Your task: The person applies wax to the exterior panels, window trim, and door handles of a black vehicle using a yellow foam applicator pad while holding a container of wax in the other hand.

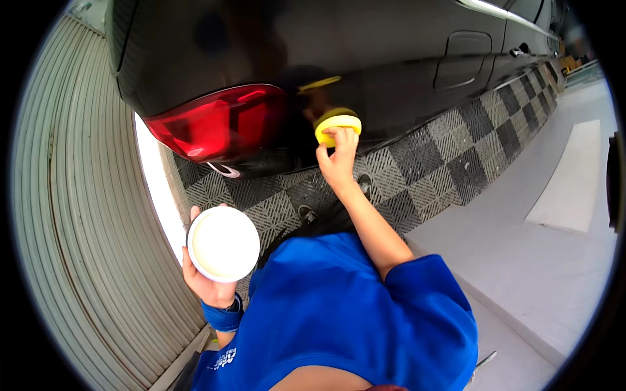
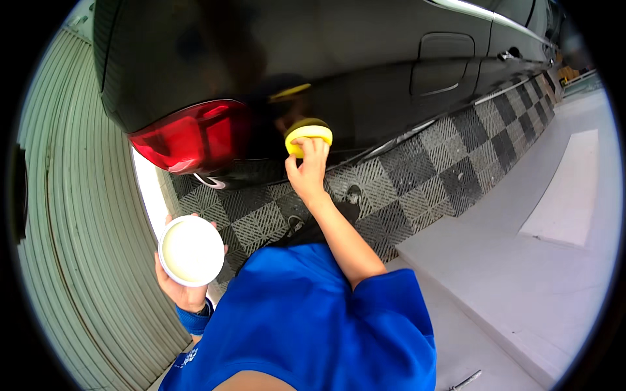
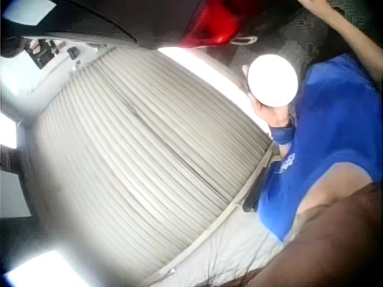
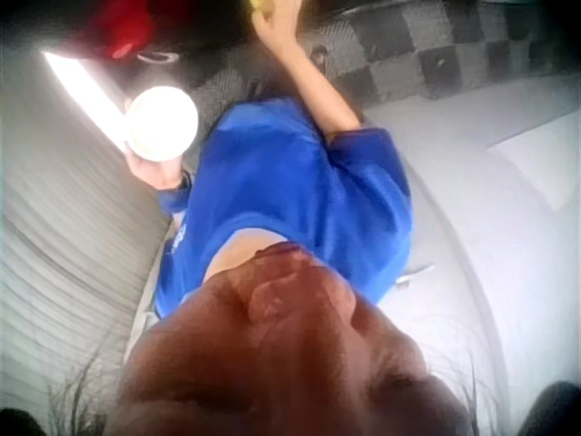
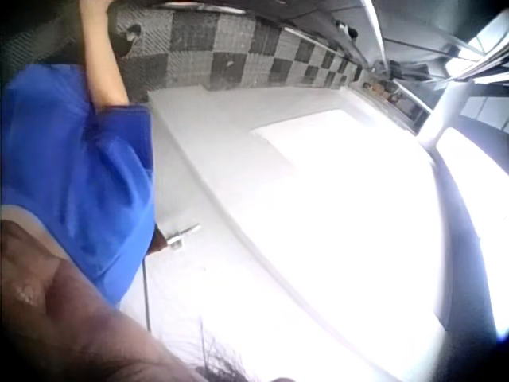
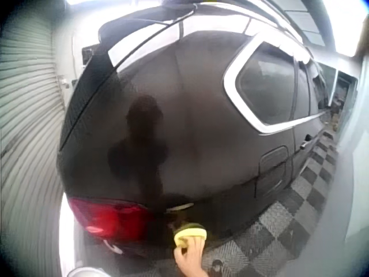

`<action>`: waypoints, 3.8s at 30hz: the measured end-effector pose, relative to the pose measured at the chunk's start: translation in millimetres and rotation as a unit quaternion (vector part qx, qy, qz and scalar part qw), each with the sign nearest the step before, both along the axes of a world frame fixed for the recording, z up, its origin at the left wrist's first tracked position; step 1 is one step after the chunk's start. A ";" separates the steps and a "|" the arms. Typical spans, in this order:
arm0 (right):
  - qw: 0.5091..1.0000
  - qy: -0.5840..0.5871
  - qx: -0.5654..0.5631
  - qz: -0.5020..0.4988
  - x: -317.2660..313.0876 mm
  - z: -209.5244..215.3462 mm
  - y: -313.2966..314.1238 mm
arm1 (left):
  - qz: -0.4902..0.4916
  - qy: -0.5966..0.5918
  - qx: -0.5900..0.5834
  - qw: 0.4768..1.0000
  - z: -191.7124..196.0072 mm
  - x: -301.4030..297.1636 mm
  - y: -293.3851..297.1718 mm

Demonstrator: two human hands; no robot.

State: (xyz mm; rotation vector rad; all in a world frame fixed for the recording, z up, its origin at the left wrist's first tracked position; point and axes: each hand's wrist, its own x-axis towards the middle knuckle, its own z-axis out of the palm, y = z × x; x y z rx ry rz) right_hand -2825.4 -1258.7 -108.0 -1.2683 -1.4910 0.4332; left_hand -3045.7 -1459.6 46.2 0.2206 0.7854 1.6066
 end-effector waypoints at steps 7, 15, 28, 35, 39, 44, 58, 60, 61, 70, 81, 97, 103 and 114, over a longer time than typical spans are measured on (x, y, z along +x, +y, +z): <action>0.988 -0.041 -0.079 -0.123 54.3 -6.4 13.5 | -0.049 -0.010 0.008 0.999 16.4 35.8 21.8; 0.985 0.102 -0.063 -0.128 84.9 -22.9 25.6 | -0.071 -0.013 -0.005 0.997 27.7 63.9 34.6; 0.988 0.080 0.048 -0.125 101.0 -8.9 34.7 | -0.108 0.026 -0.002 0.994 36.6 78.0 39.7; 0.909 0.385 -0.087 -0.132 140.3 -60.1 44.7 | -0.128 0.045 -0.002 0.991 53.1 101.1 48.8; 0.986 0.142 0.012 -0.088 127.6 -13.7 29.6 | -0.134 0.042 -0.009 0.990 59.7 114.7 51.3; 0.914 0.362 -0.071 -0.172 190.0 -45.1 57.6 | -0.161 0.051 0.017 0.985 71.4 147.9 65.1; 0.987 0.150 0.015 -0.057 263.0 65.8 72.8 | -0.188 0.066 -0.010 0.980 110.7 252.6 113.8; 0.974 0.211 -0.025 -0.076 284.1 41.5 83.3 | -0.196 0.057 -0.004 0.979 114.1 266.2 119.9; 0.948 0.266 -0.084 -0.153 297.7 37.6 97.0 | -0.206 0.063 0.009 0.976 115.2 272.3 122.8; 0.945 0.263 -0.021 -0.196 352.1 0.5 138.7 | -0.182 0.044 -0.007 0.982 119.3 315.3 143.7; 0.904 0.384 -0.043 -0.184 427.9 6.5 180.0 | -0.176 0.066 -0.021 0.982 126.0 341.8 156.4; 0.764 0.628 -0.046 -0.139 484.5 -32.6 211.2 | -0.158 0.056 -0.043 0.985 130.9 343.7 159.1; 0.732 0.663 -0.114 -0.108 428.1 -9.0 166.4 | -0.157 0.061 -0.027 0.985 128.2 331.4 157.0; 0.840 0.505 -0.102 -0.167 394.7 1.4 154.7 | -0.180 0.054 -0.025 0.982 127.7 322.6 155.9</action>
